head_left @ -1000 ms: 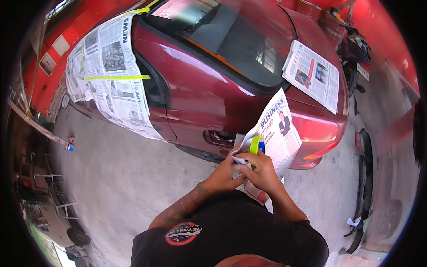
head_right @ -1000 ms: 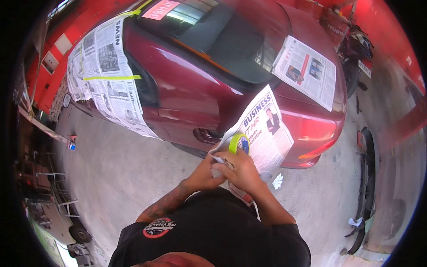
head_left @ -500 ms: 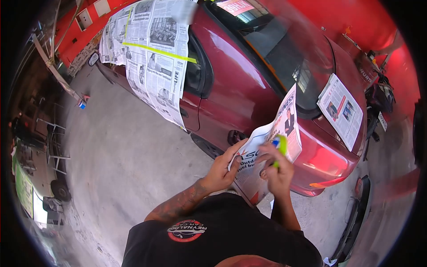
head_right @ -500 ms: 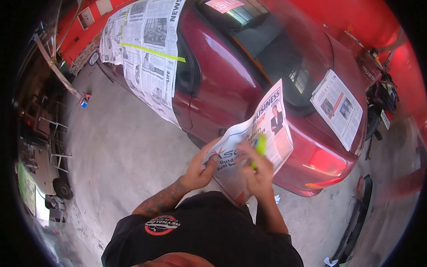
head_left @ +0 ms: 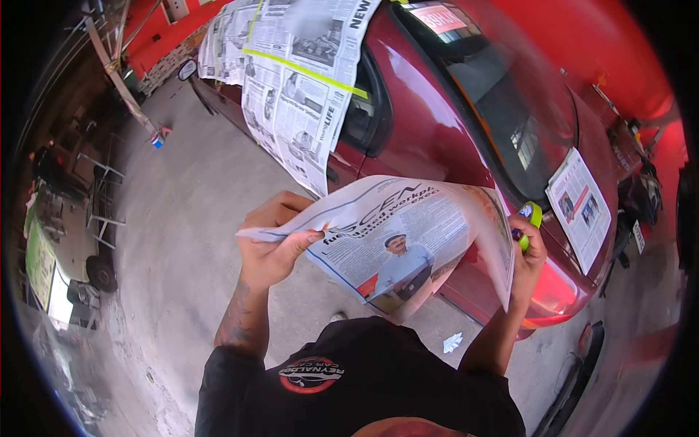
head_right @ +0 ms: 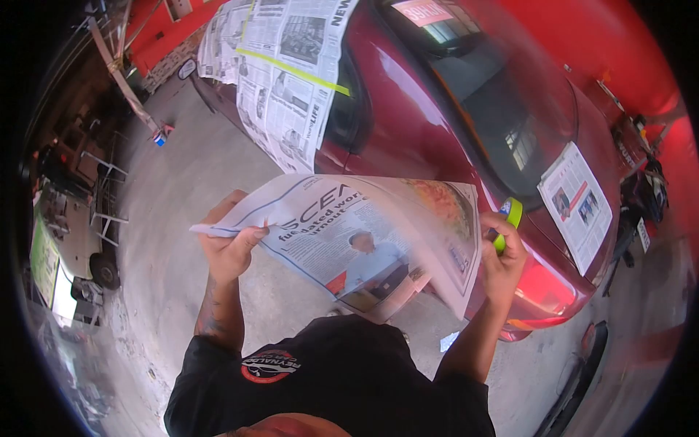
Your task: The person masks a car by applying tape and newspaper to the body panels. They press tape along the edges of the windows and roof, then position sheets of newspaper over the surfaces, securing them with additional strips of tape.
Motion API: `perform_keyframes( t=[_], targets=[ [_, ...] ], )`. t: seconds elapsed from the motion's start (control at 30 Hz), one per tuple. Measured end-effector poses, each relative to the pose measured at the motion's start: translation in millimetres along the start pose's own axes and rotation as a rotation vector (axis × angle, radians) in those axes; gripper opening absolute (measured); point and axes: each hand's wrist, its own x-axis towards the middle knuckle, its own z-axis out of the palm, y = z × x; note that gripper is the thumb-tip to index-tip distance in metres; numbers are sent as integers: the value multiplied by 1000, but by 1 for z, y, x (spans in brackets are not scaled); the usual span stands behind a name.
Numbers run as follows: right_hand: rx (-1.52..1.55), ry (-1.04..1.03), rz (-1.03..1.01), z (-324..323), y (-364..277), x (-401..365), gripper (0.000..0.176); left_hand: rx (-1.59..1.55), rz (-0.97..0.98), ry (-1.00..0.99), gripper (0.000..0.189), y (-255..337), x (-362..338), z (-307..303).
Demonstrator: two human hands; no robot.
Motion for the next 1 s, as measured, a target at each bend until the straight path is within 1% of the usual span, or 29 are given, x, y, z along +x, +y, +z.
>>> perform_keyframes(
  t=[0.13,0.2,0.27,0.3,0.33,0.37,0.43,0.47,0.57,0.6,0.67,0.77,0.8,0.9,0.93,1.0],
  targets=[
    [-34,34,-15,36,-10,1,54,-36,40,45,21,-6,-6,-15],
    [-86,17,10,46,-20,4,62,-32,126,11,18,-5,-6,-17],
    [-144,-42,-18,49,-10,3,58,-1,206,-19,12,-4,-7,-20],
    [-174,-69,-33,51,-6,3,55,35,275,-24,13,-4,-7,-21],
    [-226,-14,-140,57,-8,5,44,71,346,-31,14,-4,-6,-23],
    [-232,18,-182,61,-10,6,40,107,417,-41,15,-4,-7,-24],
    [-246,87,-265,66,-18,10,33,90,418,36,17,-11,-13,-27],
    [-301,96,-336,69,-26,13,32,81,419,73,18,-15,-16,-29],
    [-339,124,-467,63,-27,17,31,126,411,171,18,-23,-23,-35],
    [-339,131,-406,65,-28,15,27,96,374,159,18,-28,-27,-36],
    [-365,110,-377,63,-18,13,22,33,302,133,19,-37,-33,-37],
    [-363,127,-320,69,-18,7,17,118,-12,221,19,-37,-37,-27],
    [-355,139,-302,72,-19,6,16,70,-169,290,18,-30,-37,-21],
    [-351,-21,-280,58,-5,1,15,-166,-254,367,16,-61,-51,-26],
    [-331,-5,-241,66,-19,-4,19,-165,-330,365,17,-63,-53,-26],
    [-313,-4,-181,66,-18,-10,23,-157,-385,369,14,-67,-57,-25]
  ],
)
